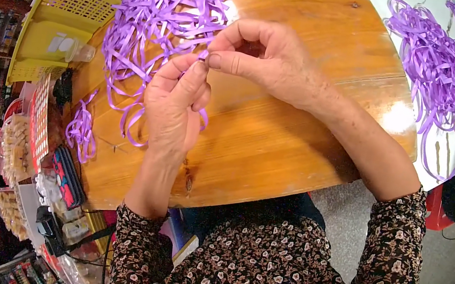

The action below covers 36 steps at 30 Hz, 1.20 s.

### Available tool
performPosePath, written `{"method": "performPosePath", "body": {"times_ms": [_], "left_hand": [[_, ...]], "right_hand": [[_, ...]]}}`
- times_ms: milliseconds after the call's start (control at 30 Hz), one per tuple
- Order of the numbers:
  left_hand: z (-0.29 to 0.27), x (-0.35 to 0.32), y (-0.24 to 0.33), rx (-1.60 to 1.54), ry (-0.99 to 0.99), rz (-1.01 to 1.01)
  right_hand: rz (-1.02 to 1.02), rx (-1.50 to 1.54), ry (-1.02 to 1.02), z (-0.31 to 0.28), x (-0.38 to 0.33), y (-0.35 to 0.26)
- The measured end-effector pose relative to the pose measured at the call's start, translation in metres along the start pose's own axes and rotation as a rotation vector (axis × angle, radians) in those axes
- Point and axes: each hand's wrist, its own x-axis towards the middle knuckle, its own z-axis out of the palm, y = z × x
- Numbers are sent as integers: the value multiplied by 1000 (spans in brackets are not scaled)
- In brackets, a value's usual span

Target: The person picks up a purple ribbon and rolls it into a small coil by hand before threading another ribbon through it to tie a knot.

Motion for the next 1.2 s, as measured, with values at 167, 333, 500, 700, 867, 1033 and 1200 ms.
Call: {"method": "performPosePath", "body": {"times_ms": [167, 333, 500, 700, 867, 1033, 1200], "left_hand": [[1, -1, 1, 53, 11, 21], [1, -1, -3, 37, 5, 35], [-4, 0, -3, -159, -115, -69], [-5, 4, -3, -251, -160, -182], [-10, 2, -3, -200, -158, -140], [-6, -1, -1, -5, -36, -26], [2, -3, -6, 266, -40, 213]], "right_hand": [[-12, -76, -38, -3, 1, -1], [220, 157, -34, -7, 3, 2], [315, 399, -58, -7, 0, 13], [142, 196, 32, -3, 1, 6], [83, -68, 0, -15, 5, -1], [54, -45, 128, -9, -2, -28], [130, -78, -8, -7, -1, -20]]}}
